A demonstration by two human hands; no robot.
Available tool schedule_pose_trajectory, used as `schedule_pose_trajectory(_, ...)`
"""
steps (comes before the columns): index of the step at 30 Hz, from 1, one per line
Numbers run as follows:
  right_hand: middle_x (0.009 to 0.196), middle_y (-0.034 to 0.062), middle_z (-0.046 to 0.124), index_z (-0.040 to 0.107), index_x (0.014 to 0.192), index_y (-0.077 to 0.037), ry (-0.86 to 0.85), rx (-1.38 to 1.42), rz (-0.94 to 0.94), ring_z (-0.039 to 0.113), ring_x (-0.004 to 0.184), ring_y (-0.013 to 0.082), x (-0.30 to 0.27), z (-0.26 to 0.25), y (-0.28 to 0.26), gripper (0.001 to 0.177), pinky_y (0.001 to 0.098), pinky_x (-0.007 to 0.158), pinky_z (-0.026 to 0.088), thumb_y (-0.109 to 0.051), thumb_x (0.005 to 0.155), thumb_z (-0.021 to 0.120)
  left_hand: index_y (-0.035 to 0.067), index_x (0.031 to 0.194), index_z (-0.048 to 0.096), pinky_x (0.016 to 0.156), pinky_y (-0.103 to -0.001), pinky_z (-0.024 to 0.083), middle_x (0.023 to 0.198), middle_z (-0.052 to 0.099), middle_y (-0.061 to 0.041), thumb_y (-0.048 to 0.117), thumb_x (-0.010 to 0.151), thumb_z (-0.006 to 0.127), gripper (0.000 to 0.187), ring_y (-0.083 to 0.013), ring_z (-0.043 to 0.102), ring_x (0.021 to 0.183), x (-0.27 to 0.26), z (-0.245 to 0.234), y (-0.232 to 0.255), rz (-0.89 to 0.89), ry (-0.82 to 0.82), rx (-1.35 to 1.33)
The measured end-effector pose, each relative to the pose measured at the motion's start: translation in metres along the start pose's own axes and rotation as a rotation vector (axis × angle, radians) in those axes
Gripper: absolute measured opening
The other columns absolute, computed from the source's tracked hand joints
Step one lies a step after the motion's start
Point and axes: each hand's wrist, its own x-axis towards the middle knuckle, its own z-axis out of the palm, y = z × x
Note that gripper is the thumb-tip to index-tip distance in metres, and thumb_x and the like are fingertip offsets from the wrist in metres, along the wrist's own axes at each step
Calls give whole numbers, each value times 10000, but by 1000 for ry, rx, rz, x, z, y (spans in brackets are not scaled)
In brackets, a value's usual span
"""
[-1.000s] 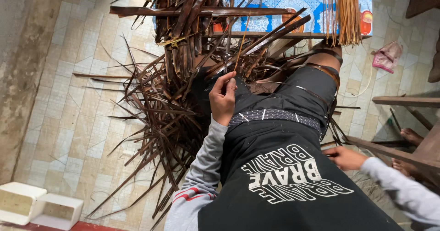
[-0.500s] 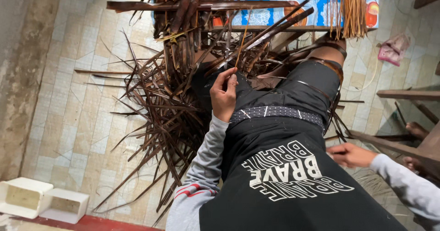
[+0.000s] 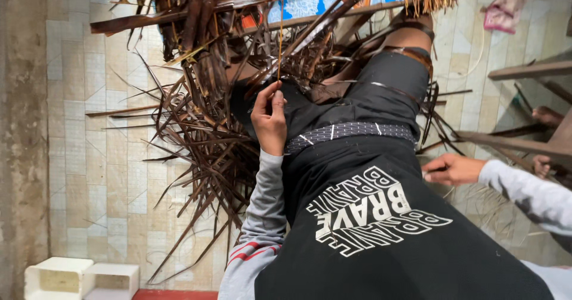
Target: The person strips palm leaves from their central ribs using a small blade and gathers the resulting strands.
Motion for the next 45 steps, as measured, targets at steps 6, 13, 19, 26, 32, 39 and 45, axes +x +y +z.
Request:
schedule_pose_trajectory(6, 1377, -136, 765, 725, 1374, -369, 280, -495, 86, 732, 1242, 138, 43, 18, -12, 458, 293, 1052, 505, -418, 934, 607, 85, 1242, 725, 803, -249, 564, 1127, 762, -23, 181, 1039, 636, 242, -105, 669, 835, -2, 4, -4, 23, -43, 20)
schedule_pose_trajectory(13, 618, 124, 617, 749, 1395, -23, 271, 188, 0, 432, 465, 168, 11, 4, 21, 531, 299, 434, 358, -223, 906, 798, 92, 1237, 727, 796, -256, 566, 1122, 765, -25, 173, 1032, 639, 237, -109, 671, 830, 3, 0, -6, 21, -23, 21)
schedule_pose_trajectory(19, 746, 174, 710, 756, 1444, -175, 210, 115, 48, 415, 517, 200, -38, -78, -21, 495, 317, 447, 341, -183, 950, 737, 99, 1244, 727, 791, -256, 578, 1112, 764, -15, 186, 1032, 640, 245, -114, 688, 836, 1, 0, -3, 13, -47, 48)
schedule_pose_trajectory(26, 773, -21, 777, 718, 965, -199, 794, -1169, 187, 758, 676, 178, -100, -90, -183, 384, 354, 642, 643, -463, 1052, 453, 96, 1318, 701, 929, -284, 568, 1155, 711, -52, 114, 1049, 576, 297, -153, 701, 968, 6, 9, -7, 123, -140, 141)
schedule_pose_trajectory(32, 1190, 201, 744, 660, 1457, -218, 845, -356, -814, 687, 1107, 448, -38, -21, -291, 492, 575, 938, 539, -381, 994, 686, 100, 1261, 749, 910, -447, 579, 988, 745, -149, 69, 1013, 653, 267, -340, 736, 960, 9, 14, 0, 280, -89, 195)
schedule_pose_trajectory(39, 611, 27, 636, 563, 1527, -151, 111, 361, -1088, 508, 435, 81, 29, 26, -334, 491, 207, 360, 392, -126, 1043, 638, 159, 1090, 780, 770, -352, 601, 797, 765, -28, 199, 1021, 708, 107, -212, 768, 800, -1, 17, -7, 184, -92, 198)
schedule_pose_trajectory(45, 756, 41, 541, 484, 1625, -201, 294, 783, -1242, 485, 609, 63, -15, -33, -353, 472, 168, 405, 437, -172, 1158, 539, 138, 1062, 774, 705, -370, 593, 859, 794, -83, 145, 1015, 676, 109, -265, 771, 767, -12, 9, -2, 169, -86, 206)
